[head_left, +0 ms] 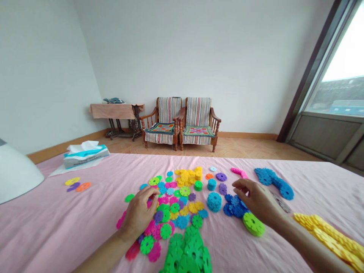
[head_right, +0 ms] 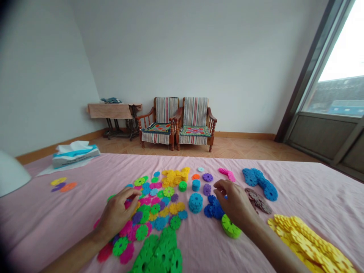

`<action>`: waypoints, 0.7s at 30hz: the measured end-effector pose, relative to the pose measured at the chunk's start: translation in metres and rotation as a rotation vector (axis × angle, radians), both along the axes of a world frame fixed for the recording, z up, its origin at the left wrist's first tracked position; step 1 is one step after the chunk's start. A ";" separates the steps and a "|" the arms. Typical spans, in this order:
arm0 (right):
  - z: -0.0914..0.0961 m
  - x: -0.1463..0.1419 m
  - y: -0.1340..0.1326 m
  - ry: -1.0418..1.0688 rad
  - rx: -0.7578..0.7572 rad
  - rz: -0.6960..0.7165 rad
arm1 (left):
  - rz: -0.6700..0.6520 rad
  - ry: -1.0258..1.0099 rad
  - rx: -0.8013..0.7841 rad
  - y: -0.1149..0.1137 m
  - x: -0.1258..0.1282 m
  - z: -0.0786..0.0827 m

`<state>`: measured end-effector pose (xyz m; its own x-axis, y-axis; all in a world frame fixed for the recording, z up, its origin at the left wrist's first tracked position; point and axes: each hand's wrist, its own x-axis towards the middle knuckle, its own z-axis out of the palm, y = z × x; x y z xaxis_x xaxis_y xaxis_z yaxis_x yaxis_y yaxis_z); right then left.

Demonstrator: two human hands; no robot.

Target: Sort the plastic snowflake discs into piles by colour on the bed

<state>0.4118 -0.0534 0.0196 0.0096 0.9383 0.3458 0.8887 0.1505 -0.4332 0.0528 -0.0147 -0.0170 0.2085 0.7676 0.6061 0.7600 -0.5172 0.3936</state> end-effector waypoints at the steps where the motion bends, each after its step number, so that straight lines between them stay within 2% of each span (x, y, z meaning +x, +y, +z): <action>1: -0.001 0.006 0.000 -0.005 0.008 -0.015 | -0.001 0.000 0.001 0.000 0.000 0.000; 5: -0.001 0.028 -0.002 0.011 -0.005 -0.052 | -0.003 0.002 -0.002 -0.001 0.001 0.001; 9: 0.002 0.037 -0.005 0.063 -0.028 -0.056 | -0.004 0.004 -0.009 0.000 0.002 0.003; 16: 0.002 0.027 -0.033 -0.161 -0.116 0.021 | -0.006 0.016 -0.020 0.001 -0.001 0.000; 18: -0.003 0.022 -0.043 -0.213 -0.132 0.035 | -0.008 0.020 -0.024 0.002 -0.001 -0.001; 21: -0.015 0.016 -0.053 -0.237 -0.097 -0.031 | -0.002 0.022 -0.018 0.002 -0.001 -0.001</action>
<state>0.4281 -0.1062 0.0043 -0.0322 0.9676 0.2505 0.9707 0.0900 -0.2228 0.0521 -0.0122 -0.0177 0.2234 0.7780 0.5872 0.7674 -0.5118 0.3861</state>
